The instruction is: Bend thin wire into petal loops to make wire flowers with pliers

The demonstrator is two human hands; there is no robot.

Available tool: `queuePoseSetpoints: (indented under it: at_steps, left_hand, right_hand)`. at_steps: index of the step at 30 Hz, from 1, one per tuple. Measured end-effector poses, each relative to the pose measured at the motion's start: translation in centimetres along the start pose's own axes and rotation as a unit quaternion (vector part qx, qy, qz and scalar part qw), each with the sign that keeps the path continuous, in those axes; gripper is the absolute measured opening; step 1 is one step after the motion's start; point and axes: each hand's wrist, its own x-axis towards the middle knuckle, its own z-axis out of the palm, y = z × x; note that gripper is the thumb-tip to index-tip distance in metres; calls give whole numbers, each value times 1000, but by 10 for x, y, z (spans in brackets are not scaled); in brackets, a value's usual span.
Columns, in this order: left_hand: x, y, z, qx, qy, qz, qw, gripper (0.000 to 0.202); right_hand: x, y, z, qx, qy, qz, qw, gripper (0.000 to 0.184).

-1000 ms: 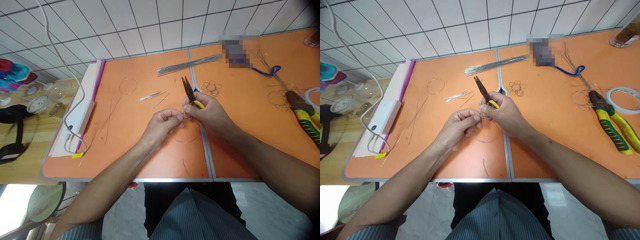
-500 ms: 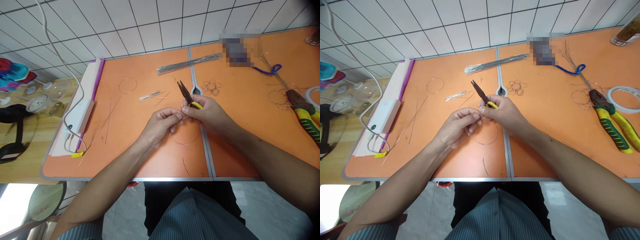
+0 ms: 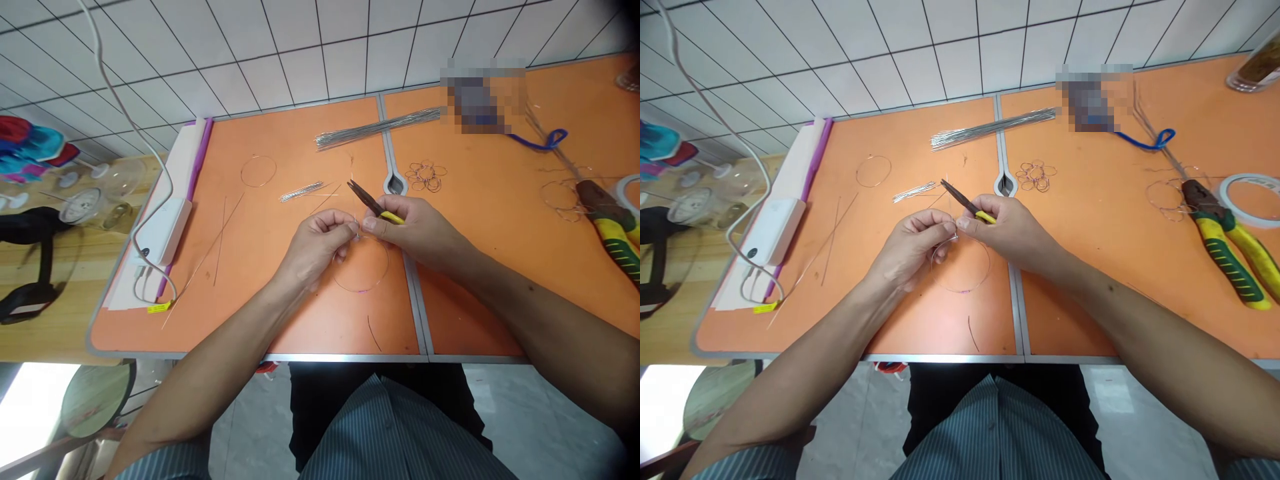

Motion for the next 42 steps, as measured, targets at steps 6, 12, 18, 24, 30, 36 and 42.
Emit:
queuePoseSetpoints:
  at_steps: [6,12,18,24,30,36,42]
  left_hand:
    - [6,-3,-7,28,34,31,999,13]
    - [10,-8,-10,36,54,65,996,11]
    - [16,9,-22,-117,8,-31,993,23]
    - [14,23,-30,-156,-24,-42,987,25]
    - [12,23,-29,-137,-32,-38,989,22]
    - [9,24,-26,-125,-34,-39,991,21]
    - [9,23,-26,-117,-39,-26,992,21]
  right_hand:
    - [3,12,1,-11,-18,-8,1000,14]
    - [1,7,-1,-36,-62,4,997,11]
    - [0,5,-3,-155,-18,-43,987,21]
    - [1,14,-9,-382,87,-240,888,17]
    - [0,14,-10,-521,132,-353,766,30]
    - [0,12,-11,-528,118,-327,775,37]
    - [0,12,-11,-545,120,-333,760,37]
